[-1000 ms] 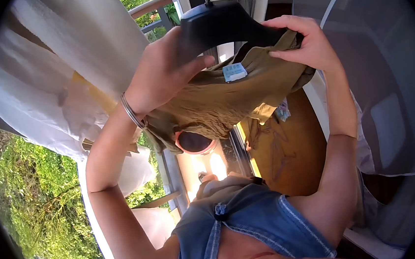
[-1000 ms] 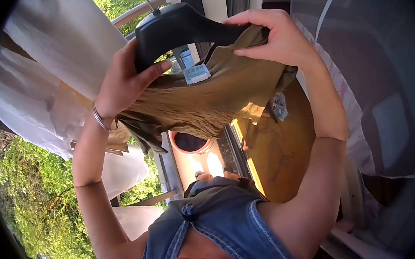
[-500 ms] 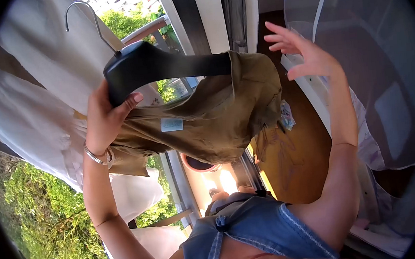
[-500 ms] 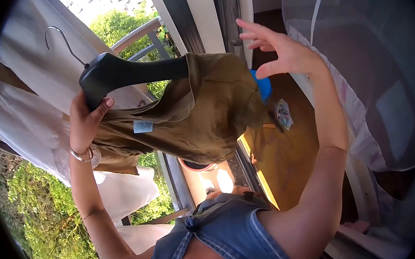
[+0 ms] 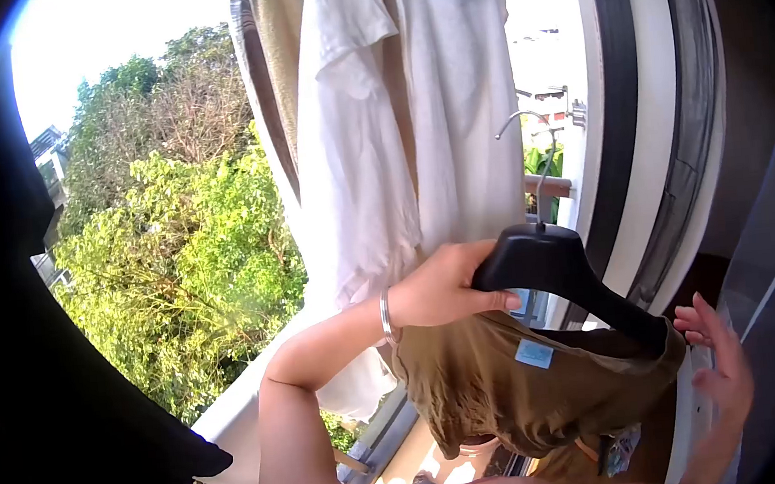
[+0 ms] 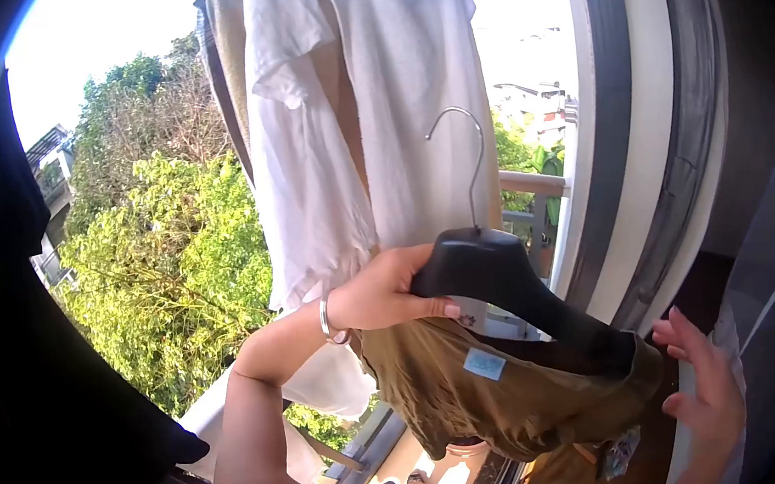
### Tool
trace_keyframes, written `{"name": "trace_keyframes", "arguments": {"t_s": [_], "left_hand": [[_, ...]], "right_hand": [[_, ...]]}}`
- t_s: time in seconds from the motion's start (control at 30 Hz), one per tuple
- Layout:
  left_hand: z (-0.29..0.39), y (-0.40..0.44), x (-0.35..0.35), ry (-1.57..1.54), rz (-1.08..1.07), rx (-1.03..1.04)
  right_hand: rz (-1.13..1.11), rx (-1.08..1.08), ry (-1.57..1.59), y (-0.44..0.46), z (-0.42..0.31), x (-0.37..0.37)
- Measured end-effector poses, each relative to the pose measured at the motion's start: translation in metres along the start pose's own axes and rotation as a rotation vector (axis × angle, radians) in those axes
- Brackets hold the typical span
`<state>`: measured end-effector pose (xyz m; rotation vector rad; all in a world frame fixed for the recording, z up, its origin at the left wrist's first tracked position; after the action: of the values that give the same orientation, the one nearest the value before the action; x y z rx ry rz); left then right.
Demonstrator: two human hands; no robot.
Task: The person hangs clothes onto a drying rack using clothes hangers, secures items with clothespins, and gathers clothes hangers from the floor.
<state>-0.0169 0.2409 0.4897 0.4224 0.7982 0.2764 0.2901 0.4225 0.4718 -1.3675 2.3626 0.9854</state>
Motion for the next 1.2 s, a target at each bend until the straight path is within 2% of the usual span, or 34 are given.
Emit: {"name": "trace_keyframes", "arguments": {"t_s": [0.03,0.07,0.1,0.2,0.23,0.27,0.37,0.43,0.5,0.57,0.63,0.7,0.77,0.83,0.87,0.97,1.07,1.1,1.2], "left_hand": [[0.007,-0.001,0.003,0.007,0.008,0.020],[0.015,-0.004,0.002,-0.007,0.008,-0.016],[0.020,-0.007,0.002,-0.024,0.006,-0.048],[0.046,-0.025,-0.006,0.009,0.092,0.028],[0.056,-0.030,-0.010,-0.003,0.119,0.052],[0.059,-0.034,-0.015,0.118,0.118,0.060],[0.082,-0.042,-0.037,0.136,0.209,0.039],[0.090,-0.044,-0.054,0.350,0.294,0.113],[0.105,-0.047,-0.075,0.287,0.377,0.074],[0.125,-0.054,-0.102,0.744,0.689,0.424],[0.141,-0.079,-0.118,1.046,0.783,0.438],[0.148,-0.112,-0.110,1.256,0.740,0.244],[0.135,-0.140,-0.088,1.371,0.666,0.088],[0.114,-0.156,-0.071,1.336,0.583,-0.076],[0.101,-0.157,-0.072,1.291,0.583,-0.181],[0.070,-0.169,-0.097,1.335,0.702,-0.364],[0.044,-0.181,-0.148,1.347,0.842,-0.465],[0.036,-0.181,-0.159,1.349,0.873,-0.505],[0.011,-0.195,-0.186,1.245,0.970,-0.529]], "right_hand": [[-0.160,-0.188,-0.513,0.006,-0.011,0.010],[-0.072,-0.189,-0.670,0.009,-0.022,0.027],[-0.011,-0.053,-0.534,0.007,-0.009,0.028],[0.179,-0.295,-0.710,0.010,-0.028,0.028],[0.119,-0.409,-0.663,0.019,-0.041,0.025],[0.115,-0.442,-0.643,0.023,-0.041,0.021],[0.188,-0.475,-0.513,0.039,-0.047,0.015],[0.033,-0.744,-0.396,0.067,-0.051,0.006],[0.295,-0.858,-0.662,0.080,-0.080,0.018],[0.146,-0.759,-0.491,0.108,-0.107,0.011],[0.016,-0.587,0.070,0.144,-0.128,0.015],[0.270,-0.978,0.101,0.177,-0.160,0.021],[0.174,-0.979,0.075,0.210,-0.202,0.013],[0.323,-1.059,0.137,0.247,-0.244,0.016],[0.309,-1.061,0.142,0.266,-0.266,0.018],[0.563,-1.397,0.027,0.286,-0.334,0.037],[0.840,-1.389,-0.071,0.304,-0.381,0.064],[0.880,-1.314,-0.087,0.310,-0.388,0.066],[0.870,-1.301,-0.039,0.327,-0.408,0.087]]}}
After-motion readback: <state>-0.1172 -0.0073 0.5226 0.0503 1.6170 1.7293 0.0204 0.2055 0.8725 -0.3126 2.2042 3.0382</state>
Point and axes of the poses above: each hand's wrist, its own y-axis towards the middle knuckle, its own x-axis out of the palm, z = x × y, the point moved 2 cm from there along y, towards the middle knuckle, and after that the axes turned 4 degrees about y, right-handed, at the moved point
